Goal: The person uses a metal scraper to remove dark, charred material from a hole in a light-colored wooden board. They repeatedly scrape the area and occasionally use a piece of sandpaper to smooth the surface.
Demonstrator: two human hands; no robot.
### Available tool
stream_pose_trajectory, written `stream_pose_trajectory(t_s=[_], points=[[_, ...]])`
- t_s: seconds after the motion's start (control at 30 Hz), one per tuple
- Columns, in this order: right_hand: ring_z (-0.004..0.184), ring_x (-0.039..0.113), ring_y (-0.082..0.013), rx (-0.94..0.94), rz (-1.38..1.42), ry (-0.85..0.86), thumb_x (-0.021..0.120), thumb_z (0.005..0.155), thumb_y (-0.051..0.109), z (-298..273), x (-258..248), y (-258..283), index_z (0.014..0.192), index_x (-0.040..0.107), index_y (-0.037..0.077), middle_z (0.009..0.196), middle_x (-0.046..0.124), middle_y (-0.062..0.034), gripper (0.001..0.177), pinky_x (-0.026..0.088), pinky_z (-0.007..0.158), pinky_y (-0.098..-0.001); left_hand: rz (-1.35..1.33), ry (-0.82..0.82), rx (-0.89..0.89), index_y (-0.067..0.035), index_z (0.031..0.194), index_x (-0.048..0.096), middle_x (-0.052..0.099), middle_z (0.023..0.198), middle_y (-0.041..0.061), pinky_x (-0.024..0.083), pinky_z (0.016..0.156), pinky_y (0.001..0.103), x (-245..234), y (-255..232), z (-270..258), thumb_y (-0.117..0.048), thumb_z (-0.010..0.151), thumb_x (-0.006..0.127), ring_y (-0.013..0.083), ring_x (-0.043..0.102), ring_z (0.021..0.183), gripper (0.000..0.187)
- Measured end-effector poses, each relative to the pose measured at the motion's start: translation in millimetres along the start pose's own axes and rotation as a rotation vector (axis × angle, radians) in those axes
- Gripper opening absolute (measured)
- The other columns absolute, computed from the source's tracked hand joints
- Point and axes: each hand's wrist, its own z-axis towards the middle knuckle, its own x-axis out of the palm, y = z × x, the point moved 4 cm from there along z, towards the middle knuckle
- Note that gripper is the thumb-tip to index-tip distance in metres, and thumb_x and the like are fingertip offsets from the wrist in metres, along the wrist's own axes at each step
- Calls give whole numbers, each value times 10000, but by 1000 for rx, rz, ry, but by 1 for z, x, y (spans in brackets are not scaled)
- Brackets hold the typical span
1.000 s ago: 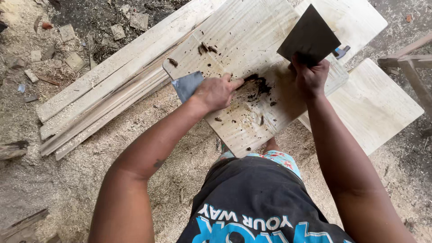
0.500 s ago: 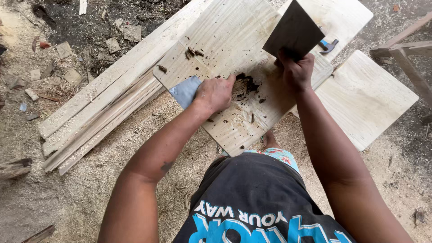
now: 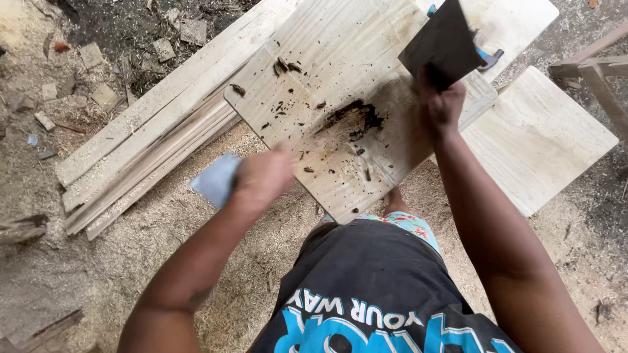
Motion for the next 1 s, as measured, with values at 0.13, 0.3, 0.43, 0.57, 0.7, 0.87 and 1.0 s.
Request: stream_pose_trajectory(t_s=[0.13,0.3,0.43,0.57,0.7,0.87,1.0], points=[[1246,585,-269,-150,-337,154,621,946,32,-53,34,7,1341,598,46,1341,626,-135,396,405,1055,-447,-511,138,-445,-88,907,771,596,613,25,500,478,337,61,70,-51,-461,1099,477,128,550,504,512],[1523,382,-298,-260,-543,871,536,920,128,-148,107,64,1533,465,112,1610,461,-109,618,160,1279,-515,-991,-201,-893,-98,1144,683,647,715,55,488,455,364,151,111,-96,-295,1035,548,179,574,516,263],[1609,290,-312,-140,-237,1064,408,1102,245,-136,112,95,1526,549,169,1661,465,-87,453,195,1339,-482,-1034,-46,-1029,-14,1050,734,708,829,124,530,525,352,246,106,-107,-276,1080,530,203,636,608,334],[1485,472,-303,-459,151,413,479,1093,296,-60,82,84,1537,390,39,1558,477,-172,521,391,1250,-438,-1107,-168,-939,-70,1052,760,728,980,149,581,629,400,335,86,-89,-283,983,592,259,704,739,280],[1306,564,-401,-471,-602,644,672,808,281,-124,128,82,1442,442,46,1398,563,-250,714,456,1112,-469,-1142,83,-899,-97,1040,778,784,993,197,588,790,452,405,40,-100,-329,994,566,322,750,853,318],[1388,553,-393,-50,-246,1525,582,1104,306,-224,225,131,1257,670,37,1441,584,-275,322,389,1195,-518,-1076,191,-733,-74,1045,768,731,1072,198,546,862,455,407,27,-68,-350,942,619,341,698,962,330],[1092,582,-380,407,-198,1011,525,1065,230,-149,189,102,1218,589,-44,1298,554,-281,321,498,961,-485,-1263,201,-794,-52,1074,725,744,1029,190,569,816,456,423,-7,-94,-345,919,628,336,726,929,346]])
